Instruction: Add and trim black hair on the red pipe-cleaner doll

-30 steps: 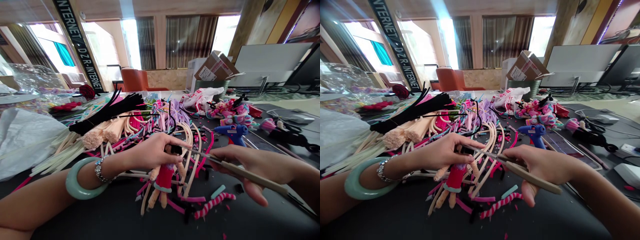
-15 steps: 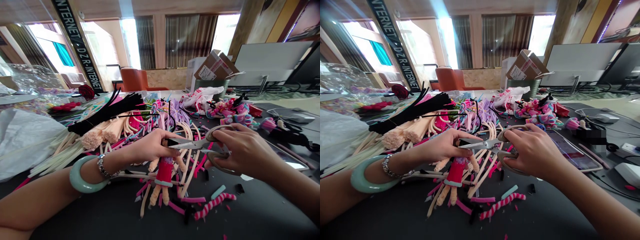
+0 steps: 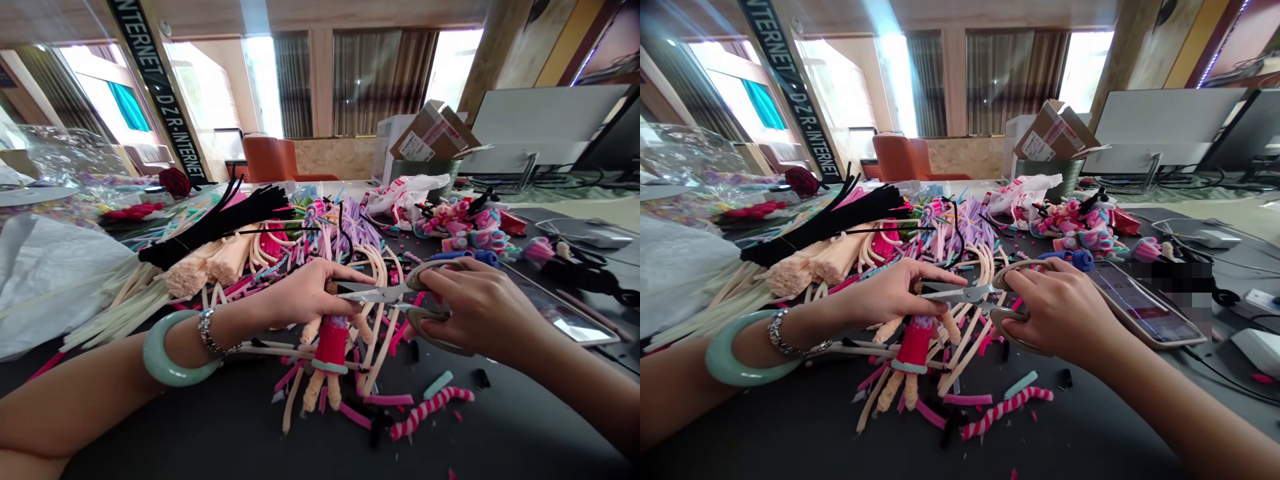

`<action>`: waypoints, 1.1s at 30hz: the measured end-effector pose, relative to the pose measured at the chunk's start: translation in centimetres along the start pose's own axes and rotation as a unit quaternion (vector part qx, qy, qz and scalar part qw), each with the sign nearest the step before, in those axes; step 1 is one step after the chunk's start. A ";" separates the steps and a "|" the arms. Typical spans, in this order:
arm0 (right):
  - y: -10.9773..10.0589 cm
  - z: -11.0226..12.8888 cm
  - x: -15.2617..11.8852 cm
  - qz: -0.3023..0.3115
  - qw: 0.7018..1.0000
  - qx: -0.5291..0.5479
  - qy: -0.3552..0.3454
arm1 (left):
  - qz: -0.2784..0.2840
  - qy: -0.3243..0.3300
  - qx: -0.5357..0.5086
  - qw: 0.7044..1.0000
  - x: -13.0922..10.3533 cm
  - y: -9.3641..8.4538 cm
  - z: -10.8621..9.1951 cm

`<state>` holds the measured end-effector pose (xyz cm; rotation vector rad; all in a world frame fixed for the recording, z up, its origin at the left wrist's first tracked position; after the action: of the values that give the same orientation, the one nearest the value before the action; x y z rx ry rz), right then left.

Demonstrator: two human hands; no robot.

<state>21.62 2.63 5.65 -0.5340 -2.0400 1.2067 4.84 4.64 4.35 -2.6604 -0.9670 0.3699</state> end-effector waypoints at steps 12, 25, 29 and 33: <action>-0.5 0.6 -0.3 -0.052 0.998 -0.034 -0.022 | -0.004 -0.002 -0.023 1.000 0.3 -0.1 0.4; -1.1 1.6 -0.8 -0.116 0.988 -0.097 -0.025 | -0.004 -0.082 -0.237 0.968 0.6 0.7 3.3; -1.6 2.0 -0.9 -0.131 0.985 -0.112 -0.028 | 0.025 -0.091 -0.304 0.948 0.7 1.2 4.1; -1.5 2.1 -0.8 -0.129 0.985 -0.113 -0.030 | 0.039 -0.088 -0.338 0.936 0.7 1.3 4.4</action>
<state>20.60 0.12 6.03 -0.3280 -2.2328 0.8543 4.64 4.95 -0.26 -3.3365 -1.2190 0.3405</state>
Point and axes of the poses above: each hand's wrist, its own x-axis towards the middle knuckle, its own y-axis out of the palm, z = x × y, the point moved 7 cm from there along x, towards the middle knuckle, and after that the axes turned 10 degrees about z, right-handed, at the moved point
